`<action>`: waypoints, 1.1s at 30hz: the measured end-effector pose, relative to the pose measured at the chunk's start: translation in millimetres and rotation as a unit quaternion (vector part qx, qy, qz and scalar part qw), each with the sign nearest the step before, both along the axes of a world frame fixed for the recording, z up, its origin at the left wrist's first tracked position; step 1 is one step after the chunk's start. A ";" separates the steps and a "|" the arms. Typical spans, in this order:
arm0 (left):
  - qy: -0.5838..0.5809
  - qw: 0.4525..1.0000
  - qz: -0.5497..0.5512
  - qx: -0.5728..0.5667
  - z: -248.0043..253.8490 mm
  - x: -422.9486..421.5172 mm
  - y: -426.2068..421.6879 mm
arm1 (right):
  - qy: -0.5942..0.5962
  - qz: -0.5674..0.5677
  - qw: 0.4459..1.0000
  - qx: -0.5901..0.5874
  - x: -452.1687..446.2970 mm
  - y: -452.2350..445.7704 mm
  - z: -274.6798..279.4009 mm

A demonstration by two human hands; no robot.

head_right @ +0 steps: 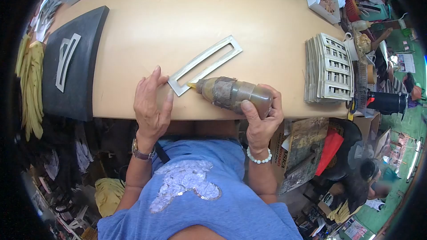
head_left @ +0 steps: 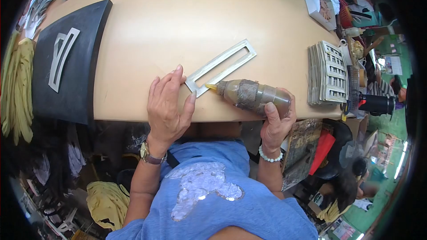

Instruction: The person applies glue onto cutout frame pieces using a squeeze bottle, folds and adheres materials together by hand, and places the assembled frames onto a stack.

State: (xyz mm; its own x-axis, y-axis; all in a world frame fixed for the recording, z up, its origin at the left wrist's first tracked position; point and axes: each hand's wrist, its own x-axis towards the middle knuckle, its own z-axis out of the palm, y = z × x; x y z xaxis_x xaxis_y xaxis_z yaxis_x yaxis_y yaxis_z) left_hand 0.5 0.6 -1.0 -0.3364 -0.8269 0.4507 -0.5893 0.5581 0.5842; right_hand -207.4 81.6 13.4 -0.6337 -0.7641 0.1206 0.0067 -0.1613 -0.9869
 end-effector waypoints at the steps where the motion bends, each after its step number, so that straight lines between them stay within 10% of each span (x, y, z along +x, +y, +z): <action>1: 0.002 1.000 -0.004 0.003 0.6 0.8 -0.1 | 0.000 0.003 1.000 0.000 2.3 0.8 0.4; 10: 0.015 1.000 -0.018 0.012 -0.8 4.4 -0.7 | -0.065 0.087 0.994 0.002 1.3 0.9 9.0; 17: 0.019 1.000 0.003 0.003 -1.7 0.0 -0.1 | -0.483 0.116 0.851 -0.169 -66.3 -36.4 16.2; 25: 0.027 0.999 0.016 -0.006 -3.3 -0.6 -1.0 | -0.484 0.284 0.824 -0.079 -77.0 -131.6 35.8; 33: 0.030 0.999 0.014 -0.014 -1.6 0.7 -1.1 | -0.060 0.251 0.963 0.076 -48.3 -183.0 28.9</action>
